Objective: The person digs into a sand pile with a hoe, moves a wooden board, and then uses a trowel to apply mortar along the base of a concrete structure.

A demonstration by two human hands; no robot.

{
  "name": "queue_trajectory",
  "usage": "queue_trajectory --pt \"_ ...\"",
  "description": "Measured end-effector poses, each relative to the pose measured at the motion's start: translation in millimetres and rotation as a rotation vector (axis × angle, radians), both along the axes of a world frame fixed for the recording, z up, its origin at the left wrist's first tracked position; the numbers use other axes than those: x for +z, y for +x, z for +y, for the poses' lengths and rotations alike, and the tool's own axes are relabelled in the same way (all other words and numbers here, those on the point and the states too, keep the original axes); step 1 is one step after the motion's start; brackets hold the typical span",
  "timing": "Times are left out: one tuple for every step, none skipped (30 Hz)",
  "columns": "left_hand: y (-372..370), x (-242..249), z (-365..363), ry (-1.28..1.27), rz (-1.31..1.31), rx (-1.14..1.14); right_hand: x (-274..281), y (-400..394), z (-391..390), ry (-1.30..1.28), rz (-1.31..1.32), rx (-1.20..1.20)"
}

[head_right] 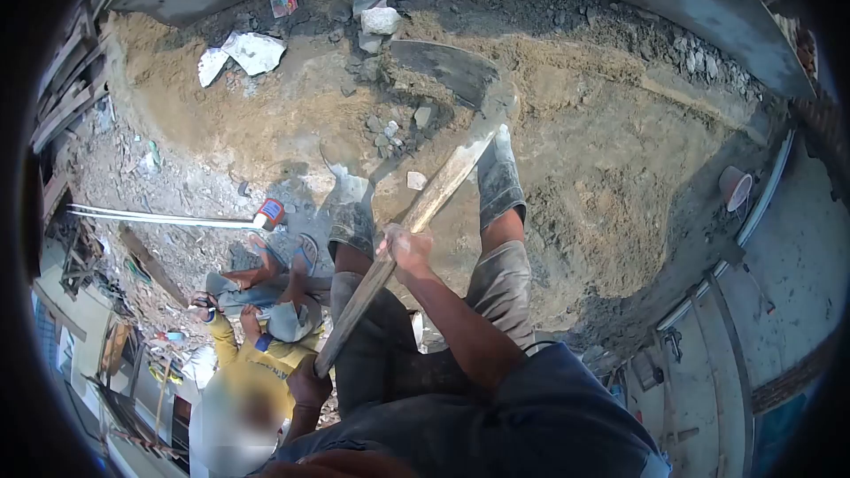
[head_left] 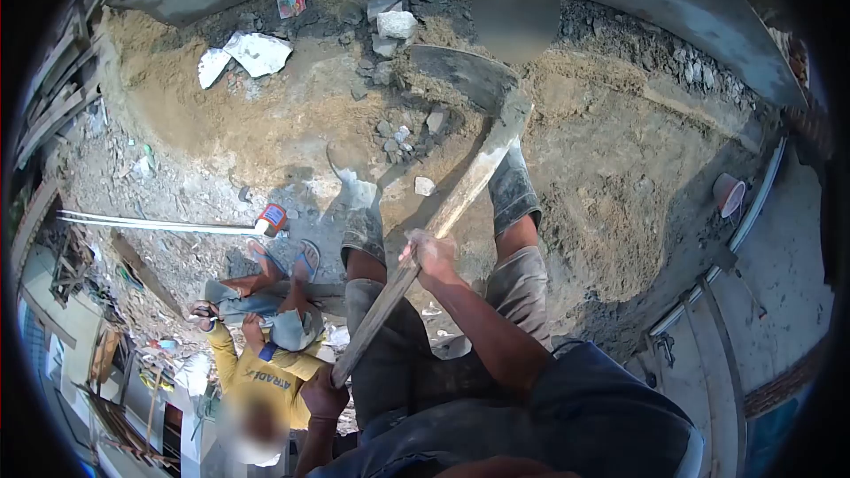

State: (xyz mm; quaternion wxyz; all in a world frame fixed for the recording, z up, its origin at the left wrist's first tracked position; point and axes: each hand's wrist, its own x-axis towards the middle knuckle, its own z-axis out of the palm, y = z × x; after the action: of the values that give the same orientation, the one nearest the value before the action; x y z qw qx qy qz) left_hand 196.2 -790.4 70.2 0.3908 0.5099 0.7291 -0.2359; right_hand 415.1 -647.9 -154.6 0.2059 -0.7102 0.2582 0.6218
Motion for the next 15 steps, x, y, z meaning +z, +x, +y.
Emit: queue_trajectory --pt "-5 15 -8 -0.002 0.005 -0.005 7 -5 -23 -0.007 0.032 0.013" --pt "-9 16 -5 0.003 -0.01 -0.017 8 -5 -24 -0.015 0.039 0.02" --pt "-12 8 1 0.015 -0.029 -0.028 4 -1 -20 0.009 0.061 -0.06" --pt "-17 -13 11 0.045 -0.042 -0.064 -3 5 -13 0.04 0.079 -0.141" --pt "-21 -44 25 0.077 -0.062 -0.105 -20 12 7 0.095 0.035 -0.131" --pt "-23 -79 49 0.173 -0.125 -0.103 -46 19 33 0.15 -0.015 -0.125" --pt "-22 -115 75 0.297 -0.155 -0.156 -75 25 60 0.173 -0.06 -0.185" --pt "-21 -142 105 0.293 -0.156 -0.175 -96 27 92 0.201 -0.184 -0.161" --pt "-22 -167 130 0.287 -0.14 -0.173 -118 28 117 0.25 -0.166 -0.217" --pt "-25 -179 139 0.273 -0.121 -0.173 -149 24 128 0.278 -0.11 -0.221" --pt "-27 -179 133 0.269 -0.122 -0.162 -174 20 132 0.307 -0.054 -0.229" --pt "-29 -182 130 0.192 -0.09 -0.107 -182 10 133 0.282 -0.047 -0.178" --pt "-31 -187 130 0.119 -0.066 -0.057 -187 -2 135 0.261 -0.047 -0.132" --pt "-35 -185 118 0.053 -0.08 -0.082 -190 -8 132 0.235 -0.085 -0.013" --pt "-24 -174 111 0.042 -0.128 -0.082 -180 -11 125 0.247 -0.059 0.034"
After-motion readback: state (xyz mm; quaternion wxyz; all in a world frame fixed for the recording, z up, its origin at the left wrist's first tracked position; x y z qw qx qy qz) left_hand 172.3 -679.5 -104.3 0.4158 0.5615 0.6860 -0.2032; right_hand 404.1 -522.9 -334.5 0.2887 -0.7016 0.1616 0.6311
